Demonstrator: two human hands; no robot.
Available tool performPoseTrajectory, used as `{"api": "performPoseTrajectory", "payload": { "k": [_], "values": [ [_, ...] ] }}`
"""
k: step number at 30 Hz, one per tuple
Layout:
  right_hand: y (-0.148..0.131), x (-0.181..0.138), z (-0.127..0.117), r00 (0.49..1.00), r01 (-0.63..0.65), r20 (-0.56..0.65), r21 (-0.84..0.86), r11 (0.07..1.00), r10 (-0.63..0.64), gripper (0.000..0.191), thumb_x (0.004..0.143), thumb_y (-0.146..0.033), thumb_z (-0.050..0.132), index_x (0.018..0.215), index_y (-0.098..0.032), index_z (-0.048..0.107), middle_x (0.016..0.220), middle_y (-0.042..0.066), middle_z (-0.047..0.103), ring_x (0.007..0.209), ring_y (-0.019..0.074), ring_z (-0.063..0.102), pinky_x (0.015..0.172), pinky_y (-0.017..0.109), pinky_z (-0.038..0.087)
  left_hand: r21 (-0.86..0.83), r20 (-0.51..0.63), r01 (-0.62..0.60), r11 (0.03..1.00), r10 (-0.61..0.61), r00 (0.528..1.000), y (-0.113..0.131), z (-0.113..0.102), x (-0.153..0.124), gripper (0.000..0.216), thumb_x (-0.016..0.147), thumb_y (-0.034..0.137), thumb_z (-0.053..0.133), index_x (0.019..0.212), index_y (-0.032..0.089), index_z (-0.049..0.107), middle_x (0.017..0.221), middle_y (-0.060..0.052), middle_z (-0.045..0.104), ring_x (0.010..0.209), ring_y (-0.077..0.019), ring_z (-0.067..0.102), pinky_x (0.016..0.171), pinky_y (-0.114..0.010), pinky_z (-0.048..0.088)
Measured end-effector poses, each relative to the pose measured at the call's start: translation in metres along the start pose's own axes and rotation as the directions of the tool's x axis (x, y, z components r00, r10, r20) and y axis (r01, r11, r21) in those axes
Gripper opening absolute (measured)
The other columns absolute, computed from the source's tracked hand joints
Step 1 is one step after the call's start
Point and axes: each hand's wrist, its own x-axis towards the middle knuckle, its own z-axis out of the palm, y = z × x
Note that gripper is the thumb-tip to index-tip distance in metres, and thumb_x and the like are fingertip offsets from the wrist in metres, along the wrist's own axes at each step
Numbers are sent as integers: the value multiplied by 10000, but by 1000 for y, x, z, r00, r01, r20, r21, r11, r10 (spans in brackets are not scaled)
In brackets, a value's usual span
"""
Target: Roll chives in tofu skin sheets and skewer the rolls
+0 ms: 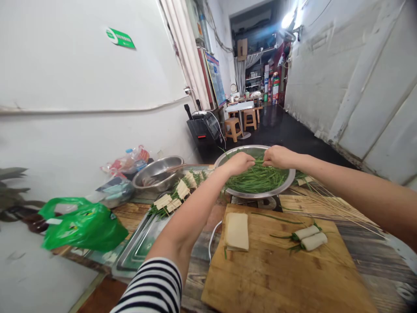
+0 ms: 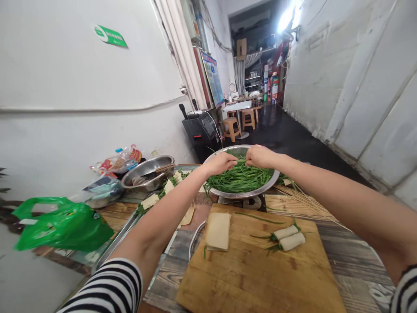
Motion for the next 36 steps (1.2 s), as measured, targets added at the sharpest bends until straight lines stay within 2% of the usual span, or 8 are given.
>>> {"api": "performPoseTrajectory", "payload": {
  "k": [6,14,16,18,22,26,31,36],
  "values": [
    [5,4,2,1000,-2,-21,130,992,4,263,820,-332,594,653,-191,740,714,38,692,645,133,562,607,232,344,184,-18,3,983,0,1000,-3,-3,-1,253,859,193,509,674,146,676,660,-47,645,671,-166,567,677,-258,381],
    [12,-1,4,996,-77,-19,370,926,91,280,768,-339,615,551,-181,698,467,-27,497,485,86,394,523,234,291,122,-93,28,992,-16,996,-9,-3,-4,223,846,158,536,670,139,672,711,-79,688,730,-186,624,728,-262,430],
    [12,-5,2,991,-106,-22,449,887,130,302,752,-378,626,531,-180,684,440,-40,434,473,80,359,512,237,278,26,-121,31,999,-28,992,-13,1,-5,250,874,179,499,706,142,681,692,-60,697,685,-166,633,701,-248,448],
    [11,-8,-1,984,-141,-17,540,830,179,350,729,-448,641,509,-177,668,431,-46,386,464,77,322,498,243,261,-232,-172,33,972,-75,982,-18,7,-4,259,888,211,482,747,144,688,679,-43,704,641,-147,636,669,-237,468],
    [-2,-15,-2,945,-225,0,727,648,328,369,665,-531,669,582,-173,703,453,-51,387,466,78,297,482,251,237,-765,-282,-32,643,-290,915,-21,27,3,201,842,279,573,761,137,691,708,-46,715,645,-145,645,667,-259,502],
    [-28,-20,8,861,-255,-29,838,482,507,425,633,-580,664,540,-165,662,442,-53,353,471,86,297,472,248,234,-914,-251,-31,405,-503,827,-13,46,13,180,813,297,622,803,126,679,787,-69,717,702,-160,664,708,-295,521],
    [-66,-14,30,762,-244,-113,862,444,638,545,769,-623,478,470,-173,549,410,-44,336,455,108,359,479,239,283,-892,-292,2,452,-579,761,-3,59,22,176,846,284,579,756,137,617,737,-51,689,656,-144,636,682,-270,496],
    [-88,-1,49,716,-287,-171,812,508,677,467,867,-378,366,480,-175,528,536,42,578,650,209,607,588,250,391,-858,-327,20,513,-575,750,9,64,26,144,849,226,556,720,164,575,650,-1,636,621,-123,599,671,-235,465]
  ]
}}
